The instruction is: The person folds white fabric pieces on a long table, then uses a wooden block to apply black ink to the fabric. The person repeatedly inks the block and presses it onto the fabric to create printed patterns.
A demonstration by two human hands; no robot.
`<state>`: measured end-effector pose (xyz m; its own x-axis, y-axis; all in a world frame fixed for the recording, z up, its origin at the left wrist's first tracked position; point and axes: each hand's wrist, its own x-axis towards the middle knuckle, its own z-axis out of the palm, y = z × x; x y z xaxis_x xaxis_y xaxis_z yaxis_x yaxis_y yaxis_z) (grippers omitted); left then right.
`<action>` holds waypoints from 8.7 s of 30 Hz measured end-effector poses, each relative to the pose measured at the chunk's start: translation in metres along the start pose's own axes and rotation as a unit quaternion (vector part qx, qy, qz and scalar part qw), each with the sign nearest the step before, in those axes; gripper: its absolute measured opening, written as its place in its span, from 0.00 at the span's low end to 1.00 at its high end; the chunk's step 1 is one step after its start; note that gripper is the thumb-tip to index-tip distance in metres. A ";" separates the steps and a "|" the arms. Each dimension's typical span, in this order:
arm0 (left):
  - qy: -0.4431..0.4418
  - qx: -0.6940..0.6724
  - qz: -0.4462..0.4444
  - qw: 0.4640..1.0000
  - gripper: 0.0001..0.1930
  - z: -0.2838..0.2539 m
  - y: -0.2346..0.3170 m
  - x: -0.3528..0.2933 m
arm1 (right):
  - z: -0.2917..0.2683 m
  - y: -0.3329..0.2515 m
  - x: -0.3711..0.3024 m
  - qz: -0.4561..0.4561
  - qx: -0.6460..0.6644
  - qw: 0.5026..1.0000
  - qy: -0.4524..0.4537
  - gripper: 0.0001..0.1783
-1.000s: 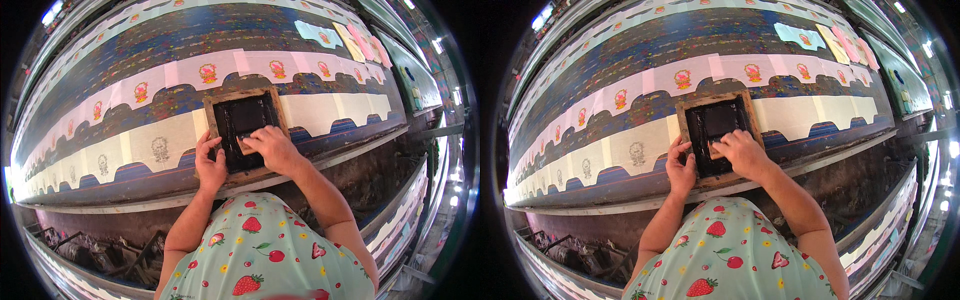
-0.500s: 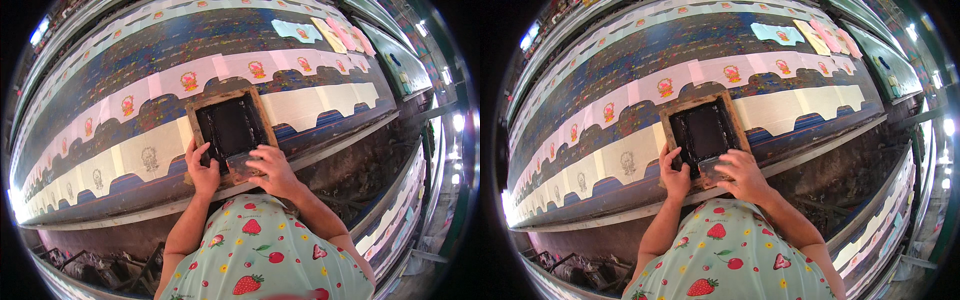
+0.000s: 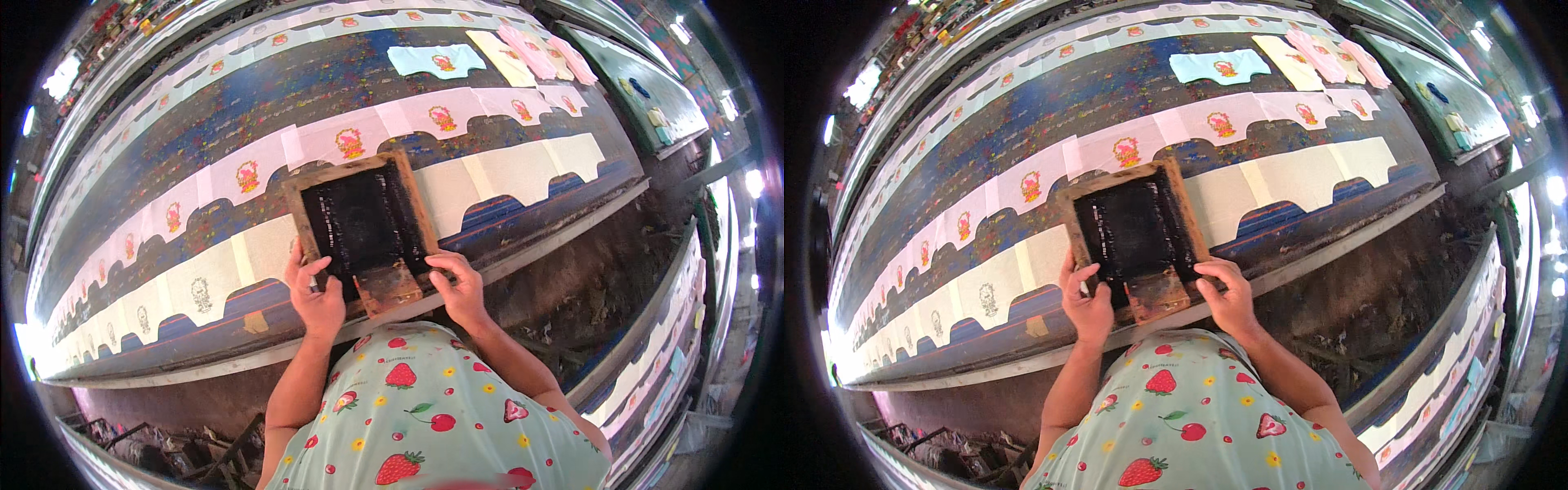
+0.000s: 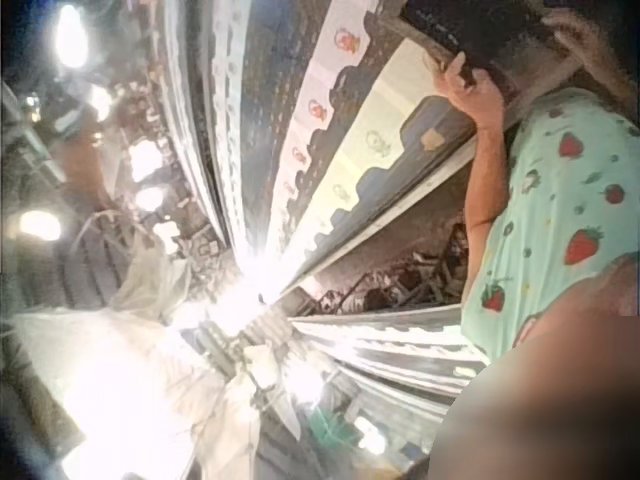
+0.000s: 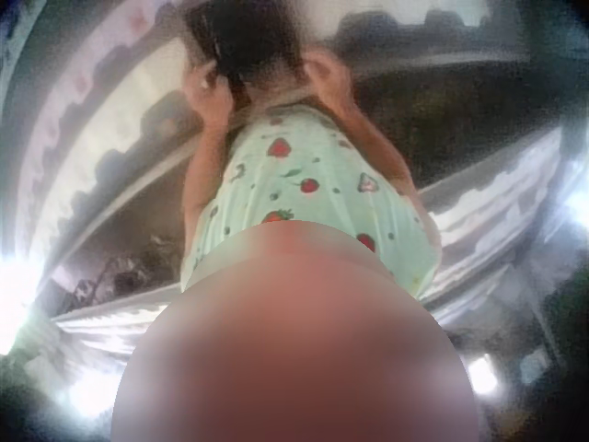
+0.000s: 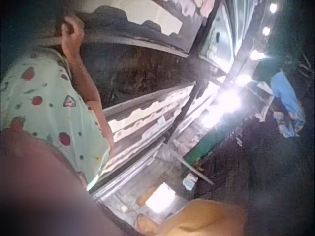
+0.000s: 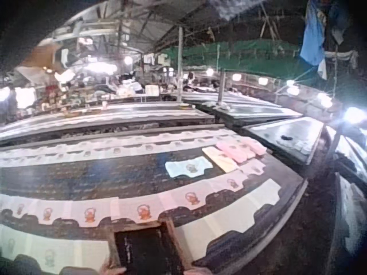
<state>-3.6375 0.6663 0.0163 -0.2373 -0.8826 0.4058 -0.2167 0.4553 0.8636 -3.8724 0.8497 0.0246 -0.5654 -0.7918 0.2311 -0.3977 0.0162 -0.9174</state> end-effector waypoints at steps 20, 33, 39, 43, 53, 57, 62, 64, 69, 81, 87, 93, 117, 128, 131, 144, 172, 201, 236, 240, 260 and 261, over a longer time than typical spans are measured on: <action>-0.005 -0.051 -0.086 0.995 0.23 0.153 0.041 -0.032 | -0.132 0.020 0.058 -0.293 -0.201 0.905 -0.235 0.25; 0.001 -0.111 -0.143 0.983 0.23 0.147 0.034 -0.031 | -0.112 -0.015 0.102 -0.305 -0.270 0.847 -0.343 0.23; 0.002 -0.075 -0.118 0.990 0.22 0.148 0.030 -0.032 | -0.113 -0.031 0.138 -0.269 -0.255 0.826 -0.424 0.20; -0.011 -0.063 -0.115 0.991 0.23 0.149 0.027 -0.033 | -0.112 -0.028 0.185 -0.200 -0.227 0.829 -0.471 0.18; -0.008 -0.149 -0.119 0.982 0.18 0.142 0.012 -0.031 | -0.053 0.006 0.258 -0.247 -0.251 0.901 -0.254 0.18; -0.009 -0.188 -0.144 0.972 0.22 0.140 0.018 -0.027 | -0.050 0.007 0.253 -0.253 -0.249 0.904 -0.238 0.19; -0.022 -0.158 -0.141 0.977 0.23 0.139 0.024 -0.024 | -0.058 0.003 0.223 -0.241 -0.264 0.894 -0.269 0.19; -0.015 -0.156 -0.126 0.980 0.22 0.141 0.024 -0.025 | -0.066 0.001 0.203 -0.252 -0.271 0.884 -0.287 0.22; -0.008 -0.136 -0.111 0.984 0.21 0.142 0.020 -0.026 | -0.085 -0.007 0.142 -0.257 -0.288 0.869 -0.309 0.25; -0.020 0.004 -0.080 0.997 0.29 0.145 0.033 -0.027 | -0.115 -0.003 0.069 -0.244 -0.236 0.893 -0.296 0.23; -0.011 -0.006 -0.091 0.996 0.27 0.145 0.041 -0.021 | -0.147 0.033 0.062 -0.106 -0.151 0.977 -0.106 0.23; 0.004 -0.006 -0.029 1.000 0.26 0.181 0.068 -0.027 | -0.192 0.071 0.059 -0.039 -0.035 0.995 -0.089 0.20; -0.004 -0.047 -0.084 0.995 0.26 0.417 0.143 -0.060 | -0.393 0.132 0.122 -0.264 -0.178 0.925 -0.209 0.26; 0.013 -0.080 -0.130 0.988 0.23 0.417 0.132 -0.058 | -0.372 0.103 0.161 -0.308 -0.258 0.847 -0.348 0.24; 0.024 -0.078 -0.117 0.990 0.22 0.419 0.131 -0.061 | -0.379 0.093 0.189 -0.276 -0.233 0.845 -0.394 0.23; 0.002 -0.072 -0.118 0.990 0.21 0.421 0.135 -0.060 | -0.324 0.110 0.310 -0.256 -0.229 0.894 -0.289 0.25; -0.008 -0.028 -0.074 0.997 0.23 0.413 0.135 -0.055 | -0.391 0.133 0.125 -0.132 -0.232 0.959 -0.097 0.22; 0.005 -0.078 -0.089 0.993 0.22 0.688 0.243 -0.088 | -0.648 0.255 0.175 -0.215 -0.208 0.945 -0.129 0.19; -0.018 -0.121 -0.131 0.984 0.19 0.683 0.232 -0.086 | -0.569 0.239 0.388 -0.235 -0.273 0.883 -0.301 0.23; -0.016 -0.174 -0.174 0.969 0.19 0.683 0.229 -0.087 | -0.581 0.238 0.351 -0.244 -0.316 0.863 -0.310 0.24; -0.043 0.026 -0.069 0.996 0.30 0.687 0.238 -0.084 | -0.625 0.214 0.204 -0.250 -0.302 0.868 -0.306 0.25; -0.041 0.014 -0.064 0.997 0.31 0.688 0.237 -0.085 | -0.628 0.211 0.199 -0.243 -0.322 0.864 -0.302 0.29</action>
<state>-4.3203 0.9294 -0.0189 -0.2817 -0.9218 0.2662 -0.2757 0.3435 0.8978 -4.5228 1.0794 0.0806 0.1839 -0.9717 0.1480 -0.9118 -0.2248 -0.3436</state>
